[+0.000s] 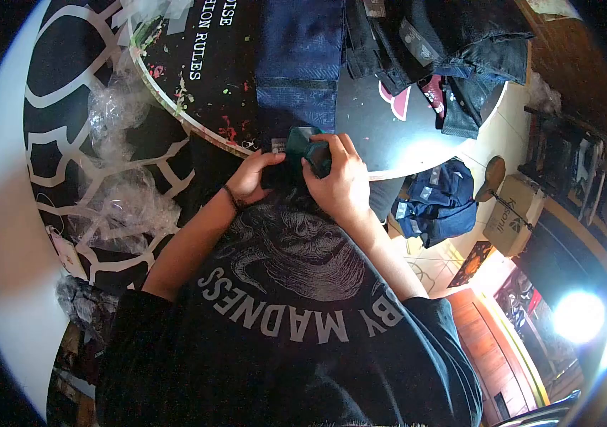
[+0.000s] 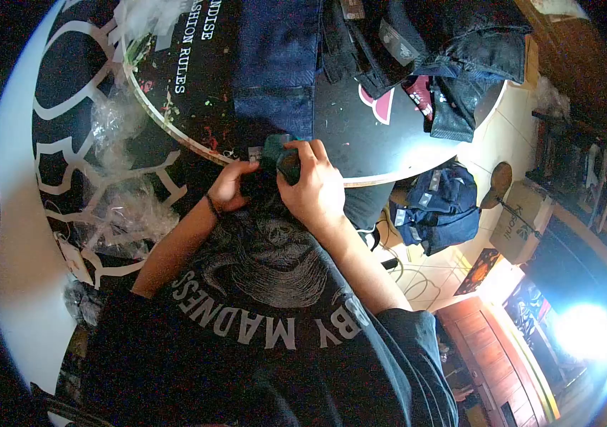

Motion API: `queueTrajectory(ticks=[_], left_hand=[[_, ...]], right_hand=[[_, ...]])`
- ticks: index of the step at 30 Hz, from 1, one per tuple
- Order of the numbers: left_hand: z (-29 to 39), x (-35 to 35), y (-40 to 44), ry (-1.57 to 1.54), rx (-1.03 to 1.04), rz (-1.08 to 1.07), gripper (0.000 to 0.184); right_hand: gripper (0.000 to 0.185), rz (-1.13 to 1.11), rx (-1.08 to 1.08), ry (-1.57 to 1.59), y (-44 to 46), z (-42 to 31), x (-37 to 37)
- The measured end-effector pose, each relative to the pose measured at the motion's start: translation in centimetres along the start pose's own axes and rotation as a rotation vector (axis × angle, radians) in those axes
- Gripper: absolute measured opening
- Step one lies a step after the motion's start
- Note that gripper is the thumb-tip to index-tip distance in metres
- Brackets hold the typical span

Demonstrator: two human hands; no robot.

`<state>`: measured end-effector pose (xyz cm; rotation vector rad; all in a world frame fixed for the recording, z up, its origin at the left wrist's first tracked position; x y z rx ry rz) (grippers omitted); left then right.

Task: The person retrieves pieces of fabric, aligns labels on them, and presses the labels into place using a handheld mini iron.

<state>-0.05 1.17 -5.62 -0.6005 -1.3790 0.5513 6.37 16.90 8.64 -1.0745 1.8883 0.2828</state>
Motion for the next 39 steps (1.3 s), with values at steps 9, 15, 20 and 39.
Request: queueTrajectory(ticks=[9, 15, 20, 39], left_hand=[[-0.1, -0.3, -0.2, 0.012, 0.025, -0.006, 0.036], [-0.1, -0.7, -0.2, 0.027, 0.023, 0.029, 0.036], [0.1, -0.3, -0.6, -0.001, 0.03, 0.1, 0.028], [0.0, -0.2, -0.6, 0.01, 0.021, 0.008, 0.031]], right_hand=[[0.04, 0.017, -0.013, -0.006, -0.1, 0.1, 0.1], [0.039, 0.024, -0.015, 0.009, -0.2, 0.1, 0.0], [0.037, 0.053, -0.018, 0.035, -0.2, 0.0, -0.2], [0.041, -0.011, -0.006, 0.018, -0.3, 0.6, 0.2]])
Point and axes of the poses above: each hand's wrist, its own y-axis towards the middle knuckle, its own x-axis out of the palm, z = x × y, the point moved 6 cm from there along y, towards the middle knuckle, and after that the axes turned 8 degrees about -y, right-handed, at the moved point
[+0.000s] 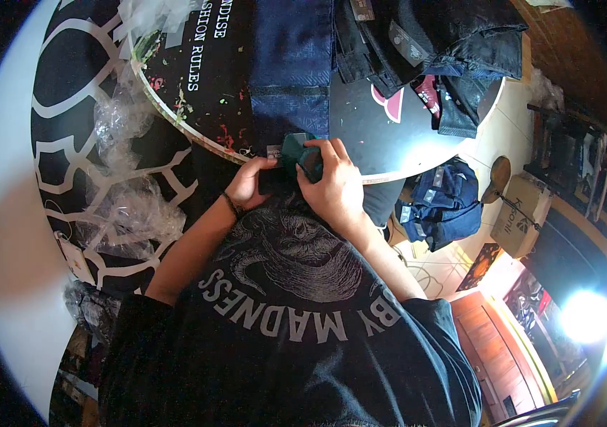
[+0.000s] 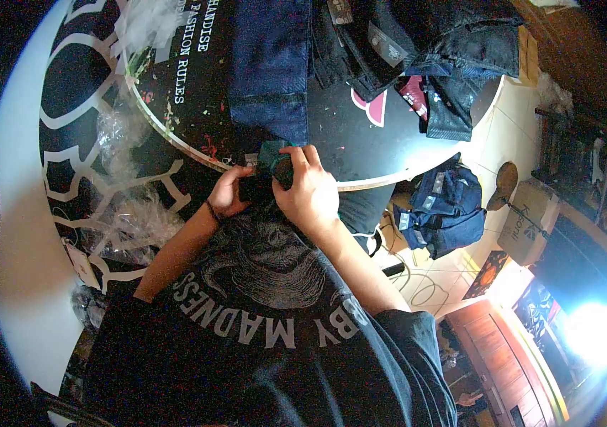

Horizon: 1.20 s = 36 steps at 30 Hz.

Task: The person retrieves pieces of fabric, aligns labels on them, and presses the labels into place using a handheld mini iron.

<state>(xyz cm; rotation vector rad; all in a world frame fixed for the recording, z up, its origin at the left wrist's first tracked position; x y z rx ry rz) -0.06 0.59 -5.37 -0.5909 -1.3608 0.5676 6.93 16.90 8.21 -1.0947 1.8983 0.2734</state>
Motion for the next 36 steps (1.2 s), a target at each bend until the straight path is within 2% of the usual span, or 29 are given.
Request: queueTrajectory(ticks=[14, 16, 36], left_hand=[[0.8, 1.8, -0.8, 0.107, 0.046, 0.066, 0.034], [0.7, 1.7, -0.7, 0.067, 0.026, -0.006, 0.035], [0.1, -0.2, 0.2, -0.036, -0.022, 0.026, 0.034]], right_hand=[[0.037, 0.045, -0.011, 0.028, 0.0, -0.3, -0.4], [0.037, 0.024, 0.012, 0.027, -0.1, -0.2, -0.4], [0.039, 0.038, -0.018, 0.009, -0.2, -0.4, -0.3]])
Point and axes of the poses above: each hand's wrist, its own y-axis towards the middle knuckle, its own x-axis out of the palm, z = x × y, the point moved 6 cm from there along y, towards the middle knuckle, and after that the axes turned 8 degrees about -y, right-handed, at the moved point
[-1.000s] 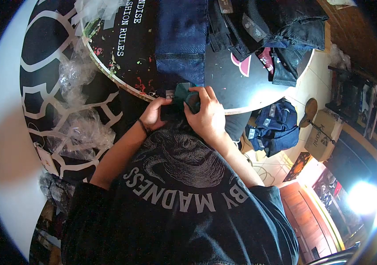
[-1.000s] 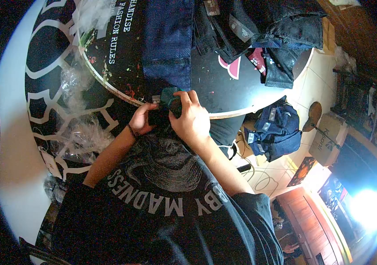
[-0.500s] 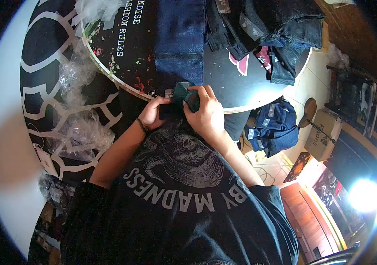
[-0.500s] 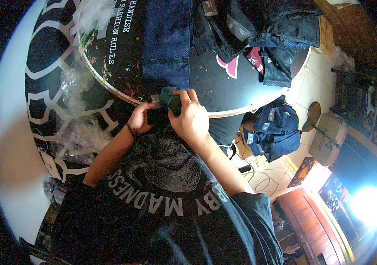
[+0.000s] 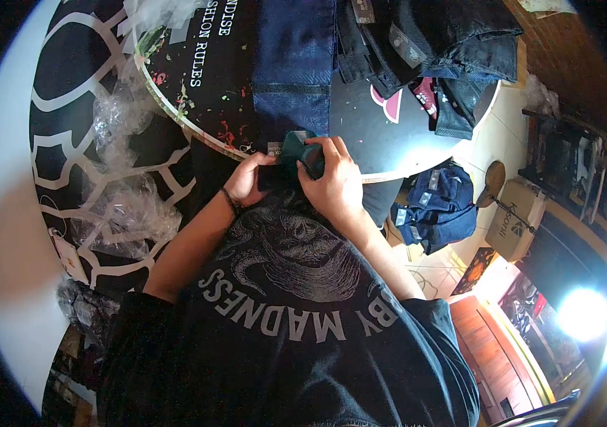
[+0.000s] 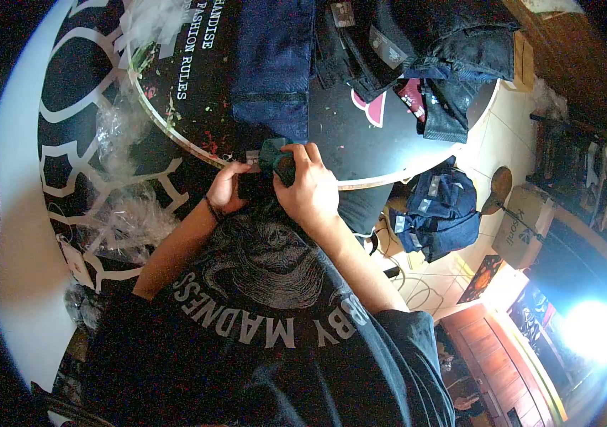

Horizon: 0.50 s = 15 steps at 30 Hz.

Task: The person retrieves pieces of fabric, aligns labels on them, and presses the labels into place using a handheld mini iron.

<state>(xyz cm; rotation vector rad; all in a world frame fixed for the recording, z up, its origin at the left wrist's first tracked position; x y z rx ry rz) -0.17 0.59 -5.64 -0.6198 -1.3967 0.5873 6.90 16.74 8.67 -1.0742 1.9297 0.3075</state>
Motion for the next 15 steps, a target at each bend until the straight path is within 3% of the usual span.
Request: queueTrajectory(ticks=[15], left_hand=[[0.5, 2.1, -0.9, 0.055, 0.026, -0.022, 0.036]], right_hand=[[0.037, 0.013, -0.001, 0.004, -0.1, 0.0, -0.1]])
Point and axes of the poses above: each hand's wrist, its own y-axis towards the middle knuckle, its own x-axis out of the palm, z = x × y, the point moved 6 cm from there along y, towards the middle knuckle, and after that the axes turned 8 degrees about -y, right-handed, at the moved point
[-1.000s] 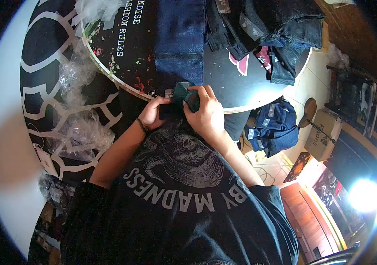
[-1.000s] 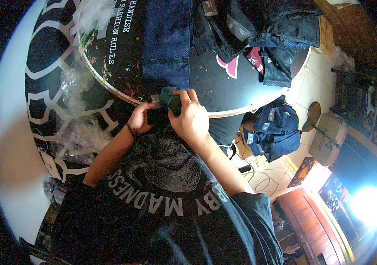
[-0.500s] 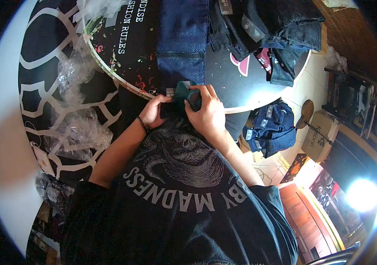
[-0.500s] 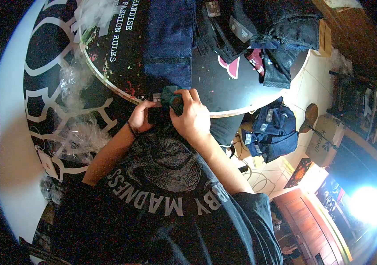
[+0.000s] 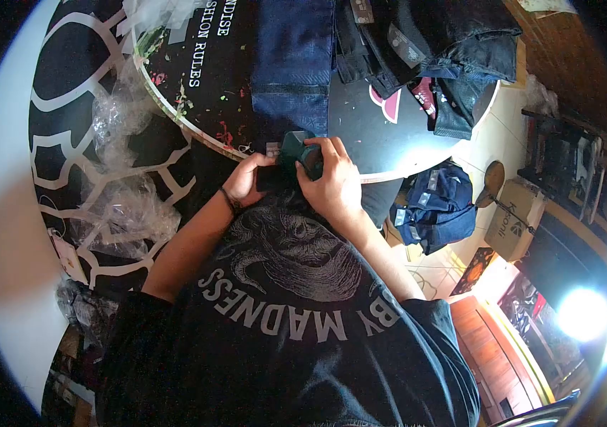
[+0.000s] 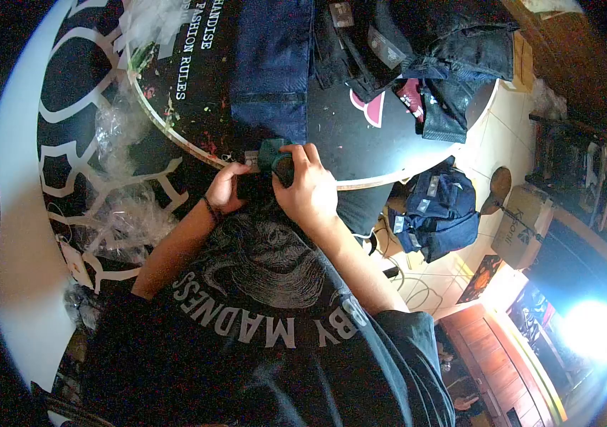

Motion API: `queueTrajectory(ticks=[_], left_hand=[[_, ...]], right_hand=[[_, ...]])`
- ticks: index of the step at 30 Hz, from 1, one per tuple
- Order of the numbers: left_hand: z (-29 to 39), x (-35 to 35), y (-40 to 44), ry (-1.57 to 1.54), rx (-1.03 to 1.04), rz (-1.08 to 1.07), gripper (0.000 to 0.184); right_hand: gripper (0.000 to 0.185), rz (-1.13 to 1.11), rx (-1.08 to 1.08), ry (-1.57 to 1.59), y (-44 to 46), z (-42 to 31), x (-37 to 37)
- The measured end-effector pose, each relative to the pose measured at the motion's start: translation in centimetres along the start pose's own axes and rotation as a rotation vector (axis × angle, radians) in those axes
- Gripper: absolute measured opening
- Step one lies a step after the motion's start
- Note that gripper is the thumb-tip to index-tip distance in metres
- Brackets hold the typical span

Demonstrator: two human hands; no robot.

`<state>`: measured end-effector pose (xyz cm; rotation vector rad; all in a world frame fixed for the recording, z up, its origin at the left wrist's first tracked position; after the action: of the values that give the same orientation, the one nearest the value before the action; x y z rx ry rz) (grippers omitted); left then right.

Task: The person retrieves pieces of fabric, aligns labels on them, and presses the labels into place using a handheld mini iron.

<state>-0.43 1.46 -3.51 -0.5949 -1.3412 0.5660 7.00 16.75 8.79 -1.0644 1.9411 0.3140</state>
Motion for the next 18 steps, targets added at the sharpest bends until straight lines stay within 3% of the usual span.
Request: queueTrajectory(ticks=[8, 11, 13, 14, 15, 16, 18], left_hand=[[0.3, -0.3, 0.1, 0.007, 0.039, -0.033, 0.036], [-0.1, -0.5, -0.2, -0.032, -0.04, 0.035, 0.035], [0.9, 1.5, -0.5, 0.072, 0.096, -0.058, 0.045], [0.9, 1.7, -0.5, 0.066, 0.097, -0.055, 0.045], [0.8, 2.5, -0.5, -0.135, 0.055, -0.179, 0.052], [0.7, 3.2, -0.6, -0.336, 0.013, -0.303, 0.06], [0.4, 2.5, -0.2, -0.372, 0.005, -0.303, 0.068]], right_hand=[[0.036, 0.003, 0.015, 0.023, -0.1, 0.1, -0.1], [0.035, 0.033, -0.011, 0.03, 0.0, 0.8, -0.3], [0.035, 0.128, -0.067, 0.085, 0.2, 1.4, -1.6], [0.036, 0.092, 0.079, 0.202, 0.1, 2.8, -2.1], [0.036, 0.033, 0.257, 0.34, -0.1, 4.5, -2.4], [0.034, 0.135, 0.236, 0.399, -0.2, 5.4, -3.5], [0.033, 0.116, 0.393, 0.488, -0.4, 6.9, -5.5]])
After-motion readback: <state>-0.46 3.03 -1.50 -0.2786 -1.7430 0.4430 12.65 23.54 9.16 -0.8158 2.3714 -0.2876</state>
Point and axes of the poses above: each hand's wrist, its own y-axis towards the middle knuckle, its own x-axis out of the palm, z = x × y, the point moved 6 cm from there along y, towards the middle knuckle, and after that the axes turned 8 degrees about -y, right-handed, at the moved point
